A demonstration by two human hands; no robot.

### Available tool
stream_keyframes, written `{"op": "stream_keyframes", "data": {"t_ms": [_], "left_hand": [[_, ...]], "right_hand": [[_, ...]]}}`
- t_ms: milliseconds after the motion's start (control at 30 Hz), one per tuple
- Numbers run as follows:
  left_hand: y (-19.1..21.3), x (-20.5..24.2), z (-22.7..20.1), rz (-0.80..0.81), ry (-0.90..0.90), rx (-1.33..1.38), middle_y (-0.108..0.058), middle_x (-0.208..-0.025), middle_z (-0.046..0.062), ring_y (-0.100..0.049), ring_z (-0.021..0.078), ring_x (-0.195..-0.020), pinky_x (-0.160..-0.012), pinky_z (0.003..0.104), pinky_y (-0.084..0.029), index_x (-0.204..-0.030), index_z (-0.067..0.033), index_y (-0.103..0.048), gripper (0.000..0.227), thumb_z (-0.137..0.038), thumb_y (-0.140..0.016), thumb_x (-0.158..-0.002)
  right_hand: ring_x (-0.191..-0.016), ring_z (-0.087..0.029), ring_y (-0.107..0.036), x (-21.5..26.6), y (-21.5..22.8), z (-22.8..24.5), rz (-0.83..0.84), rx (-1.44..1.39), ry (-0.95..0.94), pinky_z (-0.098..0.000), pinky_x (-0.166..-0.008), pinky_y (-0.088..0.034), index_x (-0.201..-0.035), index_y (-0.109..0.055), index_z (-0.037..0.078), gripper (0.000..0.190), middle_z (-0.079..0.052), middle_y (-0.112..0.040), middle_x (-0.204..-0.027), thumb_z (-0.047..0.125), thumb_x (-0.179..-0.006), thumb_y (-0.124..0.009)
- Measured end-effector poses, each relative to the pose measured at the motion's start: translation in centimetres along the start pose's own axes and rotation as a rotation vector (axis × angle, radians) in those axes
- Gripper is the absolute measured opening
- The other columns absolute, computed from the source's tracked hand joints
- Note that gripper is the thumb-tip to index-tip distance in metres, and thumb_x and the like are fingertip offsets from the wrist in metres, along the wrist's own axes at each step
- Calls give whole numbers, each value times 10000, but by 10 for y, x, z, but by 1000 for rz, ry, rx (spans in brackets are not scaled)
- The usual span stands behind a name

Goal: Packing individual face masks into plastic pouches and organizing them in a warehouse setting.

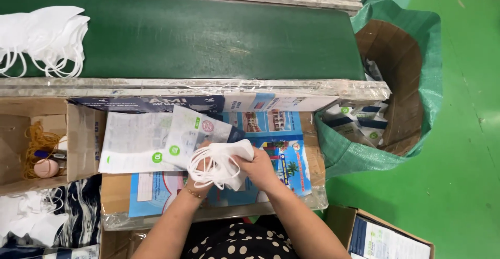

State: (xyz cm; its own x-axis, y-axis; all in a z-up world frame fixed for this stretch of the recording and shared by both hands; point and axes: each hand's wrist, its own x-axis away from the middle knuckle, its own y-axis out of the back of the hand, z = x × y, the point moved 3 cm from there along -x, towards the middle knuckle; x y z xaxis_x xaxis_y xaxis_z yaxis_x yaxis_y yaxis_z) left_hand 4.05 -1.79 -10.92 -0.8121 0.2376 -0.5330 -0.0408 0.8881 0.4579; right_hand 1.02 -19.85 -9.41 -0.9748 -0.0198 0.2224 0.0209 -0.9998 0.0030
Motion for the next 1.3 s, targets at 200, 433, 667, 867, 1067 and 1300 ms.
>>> {"op": "stream_keyframes", "data": {"t_ms": [200,433,667,867,1067,1300], "left_hand": [[6,-3,-30,38,124,-12,-639,-833,114,-650,315,-741,-646,392,-523,-875,-62,-660,187,-155,-798,-790],[-3,-9,-27,252,702,414,-706,-765,72,-666,295,-719,-620,355,-529,-881,-71,-641,162,-204,-726,-916],[32,-46,-55,49,19,-16,-751,-958,10,-628,281,-1060,-954,420,-397,-907,-167,-744,45,-160,-713,-876],[23,-35,-29,140,261,-93,-669,-851,78,-647,278,-934,-946,417,-400,-865,-117,-723,60,-157,-691,-895],[46,-55,-54,354,386,240,-707,-887,84,-690,260,-738,-647,360,-531,-934,-51,-733,174,-175,-775,-819],[44,-54,-70,473,312,147,-706,-799,69,-657,271,-655,-595,371,-500,-872,-97,-781,126,-191,-804,-791]], "right_hand": [[-786,-151,-714,-11,18,-9,-335,487,131,-320,-744,-569,-980,-759,29,190,-42,-751,-882,124,-821,-803],[-850,-52,-641,11,17,4,163,-68,-135,-256,-763,-529,-1103,-740,56,196,38,-733,-949,109,-918,-704],[-881,-55,-654,17,16,-18,225,102,31,-262,-778,-556,-1122,-713,16,252,24,-731,-952,55,-874,-683],[-737,-119,-624,31,7,29,243,309,-186,-307,-659,-524,-1183,-706,76,318,-10,-711,-845,133,-871,-703],[-795,-150,-639,35,22,14,137,380,94,-315,-704,-532,-1066,-713,29,202,-70,-697,-886,148,-918,-782],[-933,-203,-651,33,13,35,204,229,229,-345,-780,-523,-1181,-604,65,297,-100,-667,-1090,86,-923,-749]]}}
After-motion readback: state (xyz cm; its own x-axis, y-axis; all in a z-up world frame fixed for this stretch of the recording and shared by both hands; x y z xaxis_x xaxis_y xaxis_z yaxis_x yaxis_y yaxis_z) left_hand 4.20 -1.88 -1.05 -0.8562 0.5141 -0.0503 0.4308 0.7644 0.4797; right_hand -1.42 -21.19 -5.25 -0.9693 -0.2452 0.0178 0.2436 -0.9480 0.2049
